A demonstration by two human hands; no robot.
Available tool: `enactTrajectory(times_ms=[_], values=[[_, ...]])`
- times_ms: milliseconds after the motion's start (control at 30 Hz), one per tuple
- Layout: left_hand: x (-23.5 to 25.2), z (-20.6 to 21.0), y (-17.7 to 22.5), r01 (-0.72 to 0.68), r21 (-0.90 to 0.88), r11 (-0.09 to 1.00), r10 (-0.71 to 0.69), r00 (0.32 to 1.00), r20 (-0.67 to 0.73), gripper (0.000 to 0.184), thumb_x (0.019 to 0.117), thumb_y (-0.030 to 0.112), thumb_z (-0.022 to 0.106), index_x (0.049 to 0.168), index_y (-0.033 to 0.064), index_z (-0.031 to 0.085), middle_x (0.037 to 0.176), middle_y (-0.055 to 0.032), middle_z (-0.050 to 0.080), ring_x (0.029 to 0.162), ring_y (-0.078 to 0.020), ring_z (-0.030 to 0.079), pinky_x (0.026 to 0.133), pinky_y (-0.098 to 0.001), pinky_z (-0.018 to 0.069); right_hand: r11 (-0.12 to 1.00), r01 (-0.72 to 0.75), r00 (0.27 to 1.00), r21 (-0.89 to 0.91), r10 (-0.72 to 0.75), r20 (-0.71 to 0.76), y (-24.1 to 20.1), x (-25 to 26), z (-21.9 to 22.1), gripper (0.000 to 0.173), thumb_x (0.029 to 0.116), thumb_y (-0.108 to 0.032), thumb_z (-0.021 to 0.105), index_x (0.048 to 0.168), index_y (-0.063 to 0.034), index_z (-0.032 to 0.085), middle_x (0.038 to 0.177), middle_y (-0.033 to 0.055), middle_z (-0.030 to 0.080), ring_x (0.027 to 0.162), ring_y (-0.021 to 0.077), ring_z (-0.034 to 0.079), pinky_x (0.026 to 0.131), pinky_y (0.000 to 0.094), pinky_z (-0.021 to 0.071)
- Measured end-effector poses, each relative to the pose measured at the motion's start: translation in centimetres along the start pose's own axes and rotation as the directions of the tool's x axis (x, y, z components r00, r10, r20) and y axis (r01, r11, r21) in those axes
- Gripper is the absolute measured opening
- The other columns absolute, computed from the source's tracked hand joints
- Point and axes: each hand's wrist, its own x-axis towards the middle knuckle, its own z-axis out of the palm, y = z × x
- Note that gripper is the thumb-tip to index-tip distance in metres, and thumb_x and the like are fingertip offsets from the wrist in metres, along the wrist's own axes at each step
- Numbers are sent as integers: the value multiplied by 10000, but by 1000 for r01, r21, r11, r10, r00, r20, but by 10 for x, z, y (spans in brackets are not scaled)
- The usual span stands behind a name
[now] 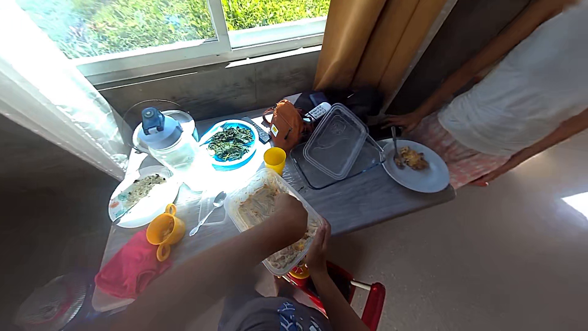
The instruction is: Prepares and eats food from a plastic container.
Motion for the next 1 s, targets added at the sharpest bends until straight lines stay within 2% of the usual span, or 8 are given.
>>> enactTrajectory(times_ms=[200,367,567,667,800,867,900,1000], values=[[43,-7,35,32,88,996,-36,998,52,261,1013,95,514,1090,-122,638,1173,-251,628,1128,-379,613,876,-511,492,995,-38,999,91,40,-25,2,-2,4,569,1058,-254,242,1395,167,424,1380,277,529,1311,153,512,1116,247,379],[55,-2,52,-7,161,987,-1,999,51,295,1030,171,516,1020,-103,625,1035,-216,636,991,-325,643,784,-449,488,988,-153,988,35,153,11,6,-7,3,570,1044,-242,219,1470,93,393,1440,252,500,1348,219,491,1138,340,377],[60,17,62,-139,278,950,140,990,19,208,1001,126,523,972,-33,653,968,-178,651,929,-312,650,766,-451,479,980,-145,989,135,143,26,-24,-7,-2,485,879,-54,495,1309,172,483,1170,182,629,1110,53,577,988,174,435],[57,21,59,-123,226,966,123,992,16,193,967,131,587,1007,-49,647,1003,-197,653,959,-340,650,786,-482,485,964,-243,968,106,234,94,-2,-13,-1,537,925,-114,486,1414,103,441,1340,181,582,1249,107,538,1063,251,415],[41,19,53,-124,110,986,119,992,49,187,999,66,528,1077,-73,627,1048,-218,641,1014,-369,638,805,-498,491,948,200,977,249,-172,-129,8,-5,12,411,971,-26,412,1253,271,439,1144,298,602,1100,137,608,932,149,454],[39,20,53,-113,73,991,109,992,56,202,1015,58,503,1111,-77,618,1074,-225,639,1041,-375,632,827,-505,486,933,-299,953,201,303,12,-79,3,-6,393,993,59,347,1340,234,408,1237,262,580,1113,85,562,995,168,412],[39,20,53,-106,59,993,103,993,58,202,1014,57,505,1115,-78,614,1083,-227,635,1047,-377,627,831,-507,483,910,-355,933,217,359,22,-91,5,-8,402,1001,55,329,1351,243,393,1260,291,564,1131,109,554,1015,179,402],[40,18,50,-75,-9,997,75,996,40,188,1004,41,518,1031,-95,645,1069,-234,651,1040,-382,636,819,-507,498,963,-153,987,224,159,-10,-37,-3,1,443,1048,-67,288,1353,239,383,1250,298,557,1162,132,558,1008,180,416]])
